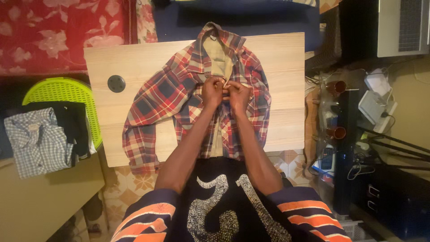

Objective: The person folds a plaid shirt on a small wooden table, buttons it, aligns the sleeves, and folds it into a compact rectangle. They then place the folded shirt into a green laundry basket and pick up a folded pair of jeans from a nearby stack.

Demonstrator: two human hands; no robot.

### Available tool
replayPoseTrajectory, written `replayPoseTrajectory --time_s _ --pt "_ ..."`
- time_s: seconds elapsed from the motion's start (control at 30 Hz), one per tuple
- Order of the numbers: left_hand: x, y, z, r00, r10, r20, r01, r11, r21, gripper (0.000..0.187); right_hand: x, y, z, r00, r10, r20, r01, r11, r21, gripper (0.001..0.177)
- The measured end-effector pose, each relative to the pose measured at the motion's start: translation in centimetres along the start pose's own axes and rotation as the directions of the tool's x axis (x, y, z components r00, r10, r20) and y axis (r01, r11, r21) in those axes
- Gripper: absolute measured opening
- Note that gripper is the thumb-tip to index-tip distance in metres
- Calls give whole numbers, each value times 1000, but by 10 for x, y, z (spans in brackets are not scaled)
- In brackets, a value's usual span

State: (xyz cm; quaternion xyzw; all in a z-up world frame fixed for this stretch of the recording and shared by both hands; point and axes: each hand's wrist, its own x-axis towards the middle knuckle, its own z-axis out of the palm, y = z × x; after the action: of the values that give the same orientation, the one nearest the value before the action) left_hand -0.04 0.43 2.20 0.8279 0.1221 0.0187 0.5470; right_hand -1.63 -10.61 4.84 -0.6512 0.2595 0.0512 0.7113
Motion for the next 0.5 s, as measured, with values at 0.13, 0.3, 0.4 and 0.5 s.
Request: replayPoseTrajectory --time_s 0.13,0.3,0.4,0.5 --pt "4 -12 -5 998 5 62 -6 1000 25 19 3 -10 -2 999 52 11 -52 998 -39 15" --pt "7 -22 -5 980 -119 160 144 978 -154 22 0 -22 1 995 -100 0 98 975 -200 13" --pt "6 -21 -4 984 -104 144 127 978 -166 25 -6 -33 2 949 -314 31 301 874 -382 12" --pt "9 -12 -8 978 -163 131 174 981 -84 29 -12 -44 7 906 -421 54 376 739 -559 12"
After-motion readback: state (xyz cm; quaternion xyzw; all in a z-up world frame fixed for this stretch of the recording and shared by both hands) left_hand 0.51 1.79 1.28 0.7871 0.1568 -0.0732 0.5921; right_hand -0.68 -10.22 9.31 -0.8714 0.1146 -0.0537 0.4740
